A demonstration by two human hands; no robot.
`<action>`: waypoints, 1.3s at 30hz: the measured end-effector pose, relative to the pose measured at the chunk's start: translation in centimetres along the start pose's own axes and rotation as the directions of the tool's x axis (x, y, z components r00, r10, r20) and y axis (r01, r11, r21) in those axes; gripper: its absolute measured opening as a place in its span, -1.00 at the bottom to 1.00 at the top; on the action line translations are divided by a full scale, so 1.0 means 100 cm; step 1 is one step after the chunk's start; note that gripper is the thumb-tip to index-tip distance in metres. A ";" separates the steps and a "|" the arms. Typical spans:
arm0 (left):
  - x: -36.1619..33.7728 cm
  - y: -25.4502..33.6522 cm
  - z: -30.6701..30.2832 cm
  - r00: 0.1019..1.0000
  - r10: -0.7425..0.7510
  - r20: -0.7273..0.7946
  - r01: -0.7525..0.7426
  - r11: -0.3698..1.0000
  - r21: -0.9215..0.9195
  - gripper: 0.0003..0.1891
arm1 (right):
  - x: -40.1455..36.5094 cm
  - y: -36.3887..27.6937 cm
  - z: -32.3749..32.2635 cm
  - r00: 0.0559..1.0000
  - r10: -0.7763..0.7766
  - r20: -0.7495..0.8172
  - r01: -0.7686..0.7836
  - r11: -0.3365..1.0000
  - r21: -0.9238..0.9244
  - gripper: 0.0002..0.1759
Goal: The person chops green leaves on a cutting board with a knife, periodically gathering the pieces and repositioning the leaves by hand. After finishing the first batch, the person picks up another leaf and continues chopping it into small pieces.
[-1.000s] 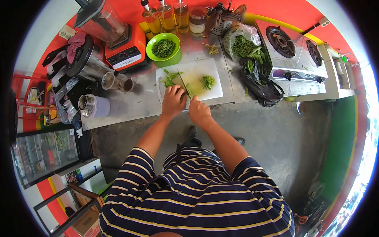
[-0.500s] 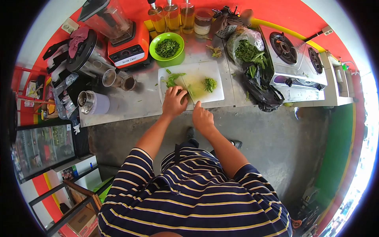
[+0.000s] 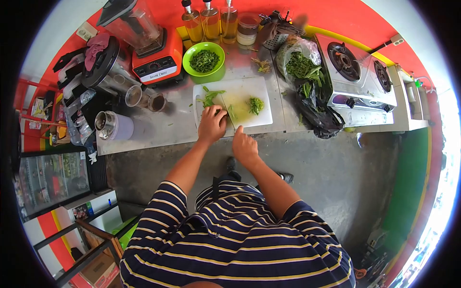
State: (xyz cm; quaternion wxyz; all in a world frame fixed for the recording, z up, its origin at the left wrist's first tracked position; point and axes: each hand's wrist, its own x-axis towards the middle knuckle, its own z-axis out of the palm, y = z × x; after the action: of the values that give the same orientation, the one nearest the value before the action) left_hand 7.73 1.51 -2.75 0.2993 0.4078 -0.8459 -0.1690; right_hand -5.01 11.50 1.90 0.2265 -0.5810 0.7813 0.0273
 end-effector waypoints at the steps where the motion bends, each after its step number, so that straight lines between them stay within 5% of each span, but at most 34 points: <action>1: 0.000 0.000 0.000 1.000 0.000 0.003 0.000 1.000 0.001 -0.83 | 0.003 -0.001 -0.002 1.000 0.000 0.001 0.000 1.000 0.003 -0.76; 18: 0.001 0.005 0.000 0.991 -0.115 -0.063 0.114 0.993 -0.023 -0.76 | -0.012 0.007 -0.021 0.992 0.004 0.128 -0.010 0.999 0.048 -0.70; 39: -0.001 0.004 -0.001 0.999 0.008 -0.053 -0.008 1.000 -0.005 -0.72 | 0.008 0.013 -0.017 0.992 -0.057 0.114 0.055 0.998 0.019 -0.73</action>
State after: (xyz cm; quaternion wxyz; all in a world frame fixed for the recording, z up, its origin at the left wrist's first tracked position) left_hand 7.62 1.82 -2.50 0.3235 0.4081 -0.8387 -0.1591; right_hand -6.91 10.69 2.82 0.2760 -0.5984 0.7506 0.0479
